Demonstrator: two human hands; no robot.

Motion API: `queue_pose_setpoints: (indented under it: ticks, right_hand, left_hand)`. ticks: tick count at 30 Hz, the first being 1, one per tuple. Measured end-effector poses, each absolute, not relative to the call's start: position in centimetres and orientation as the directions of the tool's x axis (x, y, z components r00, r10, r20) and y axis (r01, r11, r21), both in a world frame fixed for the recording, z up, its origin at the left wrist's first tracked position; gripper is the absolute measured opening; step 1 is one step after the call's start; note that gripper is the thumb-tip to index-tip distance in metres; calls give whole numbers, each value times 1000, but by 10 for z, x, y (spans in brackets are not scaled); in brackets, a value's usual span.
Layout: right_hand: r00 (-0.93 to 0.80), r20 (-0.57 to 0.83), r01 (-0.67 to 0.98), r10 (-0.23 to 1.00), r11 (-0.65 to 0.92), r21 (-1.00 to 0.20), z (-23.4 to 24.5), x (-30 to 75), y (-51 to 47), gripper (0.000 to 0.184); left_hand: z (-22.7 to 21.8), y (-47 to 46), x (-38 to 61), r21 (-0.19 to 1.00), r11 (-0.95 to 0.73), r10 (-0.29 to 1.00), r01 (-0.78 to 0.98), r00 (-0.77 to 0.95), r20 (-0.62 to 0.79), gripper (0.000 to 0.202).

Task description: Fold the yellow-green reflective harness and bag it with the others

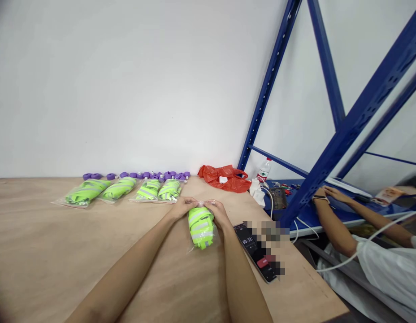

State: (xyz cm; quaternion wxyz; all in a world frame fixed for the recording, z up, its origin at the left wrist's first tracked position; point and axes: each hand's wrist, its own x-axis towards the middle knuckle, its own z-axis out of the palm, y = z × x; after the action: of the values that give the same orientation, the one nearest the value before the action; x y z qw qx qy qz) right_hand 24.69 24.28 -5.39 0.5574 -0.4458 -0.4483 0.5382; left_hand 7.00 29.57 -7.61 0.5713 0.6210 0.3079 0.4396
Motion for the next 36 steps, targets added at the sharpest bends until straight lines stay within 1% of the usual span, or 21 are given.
queue_pose_setpoints:
  ticks: [6, 16, 24, 30, 36]
  right_hand:
    - [21, 13, -184, 1000, 17, -983, -58, 249, 246, 38]
    - [23, 24, -182, 999, 27, -983, -58, 248, 245, 37]
    - [35, 9, -177, 999, 15, -984, -60, 248, 247, 37]
    - [18, -2, -157, 1000, 0, -988, -61, 249, 247, 37]
    - [2, 12, -145, 1000, 13, -989, -59, 250, 246, 35]
  left_hand:
    - [-74, 293, 70, 981, -159, 885, -115, 423, 193, 44]
    - [-70, 290, 70, 980, -169, 889, -103, 414, 196, 41]
    - [-70, 289, 70, 976, -191, 888, -104, 405, 217, 36]
    - [-69, 288, 70, 979, -187, 894, -80, 399, 204, 33]
    - [-71, 289, 73, 979, -197, 900, -54, 386, 202, 29]
